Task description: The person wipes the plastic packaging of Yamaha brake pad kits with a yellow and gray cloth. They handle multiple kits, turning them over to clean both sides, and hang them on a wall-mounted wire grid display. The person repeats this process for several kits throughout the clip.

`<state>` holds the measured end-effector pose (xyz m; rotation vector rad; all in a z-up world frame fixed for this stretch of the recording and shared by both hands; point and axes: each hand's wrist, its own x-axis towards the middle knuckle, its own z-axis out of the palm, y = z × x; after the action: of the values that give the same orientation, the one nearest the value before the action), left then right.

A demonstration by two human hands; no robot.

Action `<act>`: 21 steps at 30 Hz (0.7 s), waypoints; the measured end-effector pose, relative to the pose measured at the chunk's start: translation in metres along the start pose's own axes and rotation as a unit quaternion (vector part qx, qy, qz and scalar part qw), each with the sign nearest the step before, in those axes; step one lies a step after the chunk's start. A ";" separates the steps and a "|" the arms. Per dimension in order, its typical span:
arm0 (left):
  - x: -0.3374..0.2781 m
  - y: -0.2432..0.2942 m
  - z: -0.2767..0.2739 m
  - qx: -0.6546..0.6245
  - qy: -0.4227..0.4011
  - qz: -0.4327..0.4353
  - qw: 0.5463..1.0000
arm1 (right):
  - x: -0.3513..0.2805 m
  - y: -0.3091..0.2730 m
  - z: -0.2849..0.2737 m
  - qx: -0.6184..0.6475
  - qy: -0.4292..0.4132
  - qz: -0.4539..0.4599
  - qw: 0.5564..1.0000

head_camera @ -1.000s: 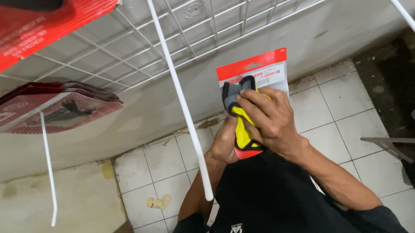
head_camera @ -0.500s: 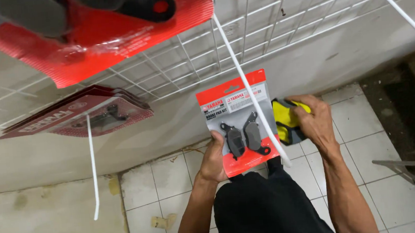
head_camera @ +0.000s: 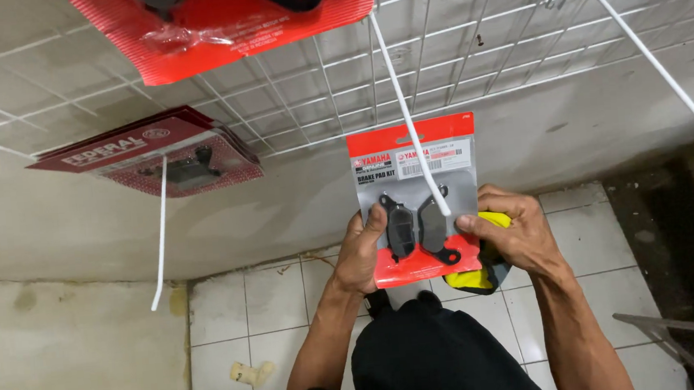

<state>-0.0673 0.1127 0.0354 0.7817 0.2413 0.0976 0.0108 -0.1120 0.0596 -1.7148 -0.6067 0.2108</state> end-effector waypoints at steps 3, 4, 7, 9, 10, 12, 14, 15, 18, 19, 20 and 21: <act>-0.007 0.008 0.026 0.010 -0.015 0.035 0.999 | -0.004 -0.010 -0.009 0.027 0.012 -0.016 0.999; -0.011 0.013 0.038 0.022 -0.009 0.065 0.998 | -0.006 -0.014 -0.013 0.028 0.017 -0.021 0.999; -0.021 0.018 0.057 0.032 0.011 0.119 0.992 | -0.013 -0.011 -0.023 0.034 0.020 -0.030 0.999; -0.028 0.017 0.064 0.030 0.025 0.144 0.989 | -0.017 -0.009 -0.028 0.037 0.017 -0.034 0.999; -0.032 0.017 0.068 0.035 0.029 0.161 0.986 | -0.018 -0.009 -0.029 0.043 0.020 -0.035 0.998; -0.040 0.014 0.067 0.038 0.039 0.184 0.981 | -0.020 -0.017 -0.031 0.048 0.015 -0.039 0.998; -0.046 0.008 0.059 0.045 0.047 0.206 0.977 | -0.019 -0.031 -0.031 0.037 -0.004 -0.057 0.998; -0.055 0.014 0.067 0.043 0.052 0.211 0.975 | -0.020 -0.032 -0.029 0.037 -0.013 -0.059 0.997; -0.078 0.023 0.075 0.053 0.072 0.236 0.968 | -0.022 -0.041 -0.022 0.047 -0.042 -0.068 0.996; -0.083 0.019 0.068 0.059 0.084 0.246 0.964 | -0.022 -0.046 -0.018 0.052 -0.051 -0.070 0.995; -0.088 0.015 0.060 0.065 0.096 0.255 0.960 | -0.022 -0.052 -0.013 0.056 -0.060 -0.072 0.994; -0.094 0.016 0.059 0.063 0.104 0.263 0.957 | -0.022 -0.051 -0.011 0.058 -0.071 -0.076 0.993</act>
<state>-0.1434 0.0670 0.1038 0.9497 0.2349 0.6762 -0.0168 -0.1259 0.1068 -1.5440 -0.8111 0.2562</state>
